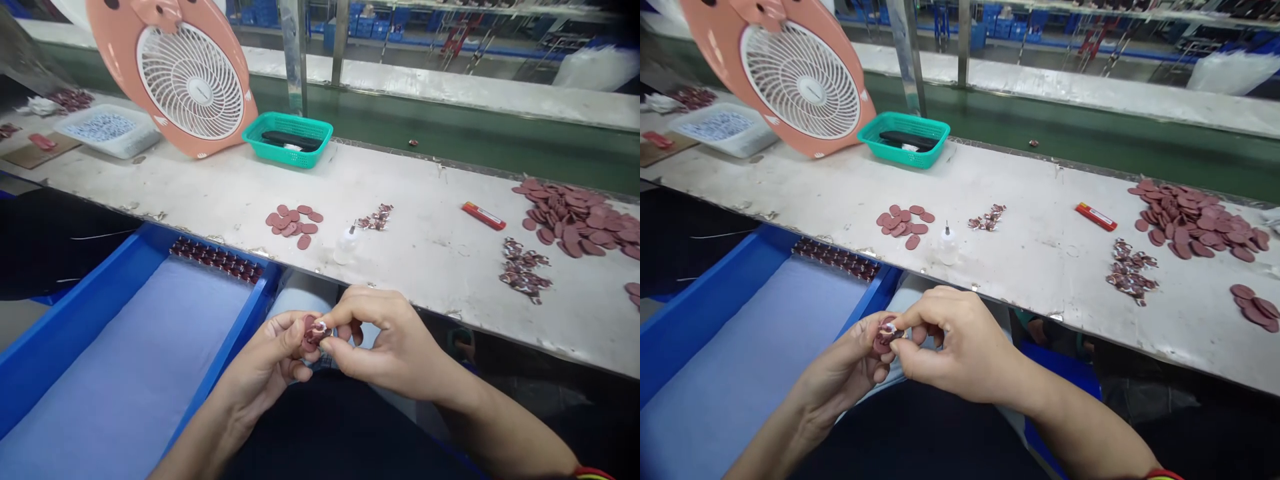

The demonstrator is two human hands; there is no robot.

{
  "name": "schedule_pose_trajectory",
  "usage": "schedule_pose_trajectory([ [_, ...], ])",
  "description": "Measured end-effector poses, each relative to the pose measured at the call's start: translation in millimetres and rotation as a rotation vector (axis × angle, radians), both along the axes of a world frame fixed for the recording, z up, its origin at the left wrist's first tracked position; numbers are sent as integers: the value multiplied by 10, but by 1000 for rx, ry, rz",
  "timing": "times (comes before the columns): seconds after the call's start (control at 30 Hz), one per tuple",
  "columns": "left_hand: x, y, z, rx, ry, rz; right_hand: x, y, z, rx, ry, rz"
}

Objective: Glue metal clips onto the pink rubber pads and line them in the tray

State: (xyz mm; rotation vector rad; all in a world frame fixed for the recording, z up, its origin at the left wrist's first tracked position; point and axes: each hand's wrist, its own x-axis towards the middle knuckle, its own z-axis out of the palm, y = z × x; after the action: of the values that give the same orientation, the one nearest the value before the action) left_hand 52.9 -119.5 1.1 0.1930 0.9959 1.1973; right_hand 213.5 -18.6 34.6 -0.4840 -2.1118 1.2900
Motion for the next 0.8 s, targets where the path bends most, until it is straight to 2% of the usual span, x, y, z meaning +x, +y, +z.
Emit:
schedule_pose_trajectory([
  [0.4, 273, 212, 83, -31, 47, 31, 249, 209, -52, -54, -8, 16],
  [0.8, 199, 295, 58, -45, 39, 49, 158, 319, -49, -47, -11, 25],
])
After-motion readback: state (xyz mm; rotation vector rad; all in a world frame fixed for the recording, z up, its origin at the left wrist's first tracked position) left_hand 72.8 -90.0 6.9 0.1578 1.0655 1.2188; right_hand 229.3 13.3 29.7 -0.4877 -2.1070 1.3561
